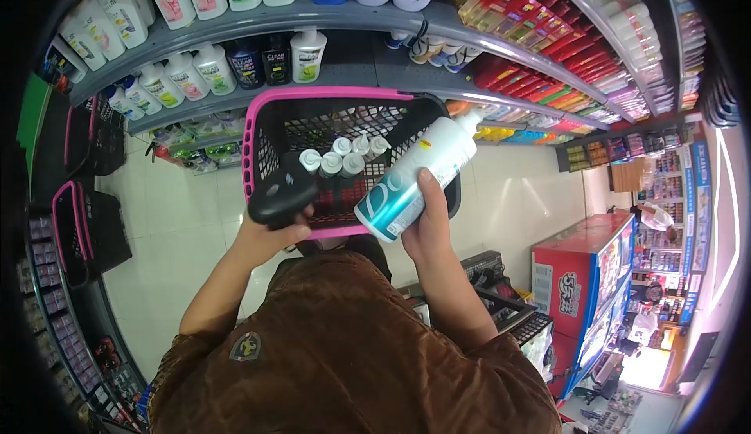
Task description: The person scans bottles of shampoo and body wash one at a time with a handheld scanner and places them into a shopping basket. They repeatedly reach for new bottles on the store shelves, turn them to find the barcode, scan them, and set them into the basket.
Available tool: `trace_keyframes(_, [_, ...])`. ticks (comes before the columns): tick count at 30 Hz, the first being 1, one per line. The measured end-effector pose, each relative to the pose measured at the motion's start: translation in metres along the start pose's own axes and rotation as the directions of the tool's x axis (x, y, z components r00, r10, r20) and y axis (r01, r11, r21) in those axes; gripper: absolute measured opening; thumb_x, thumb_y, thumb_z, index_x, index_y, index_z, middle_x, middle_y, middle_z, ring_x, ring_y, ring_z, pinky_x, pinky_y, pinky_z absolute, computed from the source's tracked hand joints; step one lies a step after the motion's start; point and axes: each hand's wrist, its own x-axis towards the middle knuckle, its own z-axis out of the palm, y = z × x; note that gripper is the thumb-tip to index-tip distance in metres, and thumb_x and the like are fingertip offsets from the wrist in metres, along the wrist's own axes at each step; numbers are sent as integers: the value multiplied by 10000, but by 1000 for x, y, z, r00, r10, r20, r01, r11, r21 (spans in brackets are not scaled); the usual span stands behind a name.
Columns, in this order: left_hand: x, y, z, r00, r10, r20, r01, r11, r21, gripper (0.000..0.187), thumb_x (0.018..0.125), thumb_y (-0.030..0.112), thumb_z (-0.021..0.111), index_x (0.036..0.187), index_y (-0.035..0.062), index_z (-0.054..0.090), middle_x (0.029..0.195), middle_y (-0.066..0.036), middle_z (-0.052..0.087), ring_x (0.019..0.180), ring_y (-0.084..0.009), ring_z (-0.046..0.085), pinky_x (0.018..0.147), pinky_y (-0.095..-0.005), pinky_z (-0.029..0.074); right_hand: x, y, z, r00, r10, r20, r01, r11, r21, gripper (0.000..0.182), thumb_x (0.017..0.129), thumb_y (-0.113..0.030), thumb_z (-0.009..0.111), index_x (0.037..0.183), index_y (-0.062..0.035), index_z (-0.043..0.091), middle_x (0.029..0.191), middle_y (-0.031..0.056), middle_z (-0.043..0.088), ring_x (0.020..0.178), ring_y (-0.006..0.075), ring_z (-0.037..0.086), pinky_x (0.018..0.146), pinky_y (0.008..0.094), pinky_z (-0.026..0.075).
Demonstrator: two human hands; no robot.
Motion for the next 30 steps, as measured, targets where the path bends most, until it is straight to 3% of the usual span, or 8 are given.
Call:
trace_keyframes(4, [17,2,34,992,-67,-104,83,983,162,780,624,222,989,1281,40,610,1126,-51,696,1007,-147,658,880,-328,535,-2,11,19,998,25,60,-21,998,-62,571,993,-376,628,1397,-28,424,1209,133,619,1138,268,622,1026,436,504])
trace_keyframes(6, [26,-5,48,943,305,-133,-257,922,290,863,591,228,997,1326,45,583,1221,-84,669,1126,-193,641,977,-368,506,0,20,26,994,85,68,-82,996,-38,547,1004,-371,618,1403,-43,440,1269,111,605,1195,245,601,1058,423,472])
trace_keyframes(7, [25,-6,51,975,169,-142,-135,965,226,892,586,219,993,1350,41,570,1299,-110,636,1220,-225,605,1052,-386,461,2,24,29,994,91,67,-89,995,-37,538,1001,-360,619,1404,-49,445,1278,110,604,1214,241,592,1061,426,467])
trace_keyframes(10, [25,-4,50,948,262,-180,-194,925,327,931,592,221,991,1382,25,539,1313,-103,628,1205,-203,610,1047,-369,467,-2,20,33,986,101,135,-100,995,-15,558,989,-316,623,1435,-61,403,1335,106,563,1267,244,553,1083,437,441])
trace_keyframes(16, [27,-10,32,975,169,-144,-202,944,-260,815,703,26,868,1418,47,478,1288,-111,614,1172,-208,604,1011,-392,504,-8,13,39,963,-43,267,80,988,-129,762,953,-436,646,1510,-46,300,1454,131,490,1330,308,522,1133,479,397])
trace_keyframes(18, [28,-19,31,996,-45,-82,-22,736,-676,745,708,57,863,1356,62,496,1275,-112,615,1141,-203,617,1001,-378,523,-2,19,34,910,-115,398,155,985,-71,825,952,-487,643,1536,-43,266,1490,150,465,1344,301,512,1142,491,394])
trace_keyframes(23, [37,-4,44,990,-37,133,130,578,-805,731,714,258,882,1313,73,506,1171,-46,641,1080,-179,679,933,-361,586,14,27,48,829,-134,544,70,988,138,1184,759,-763,716,1610,-140,180,1594,235,327,1445,359,383,1155,536,378])
trace_keyframes(30, [42,-14,33,989,-30,145,122,719,-684,654,739,181,876,1293,92,539,1177,-19,608,1104,-149,628,904,-322,550,12,21,54,887,-170,431,114,982,151,985,802,-736,665,1492,-94,374,1537,222,414,1474,390,331,1133,585,382])
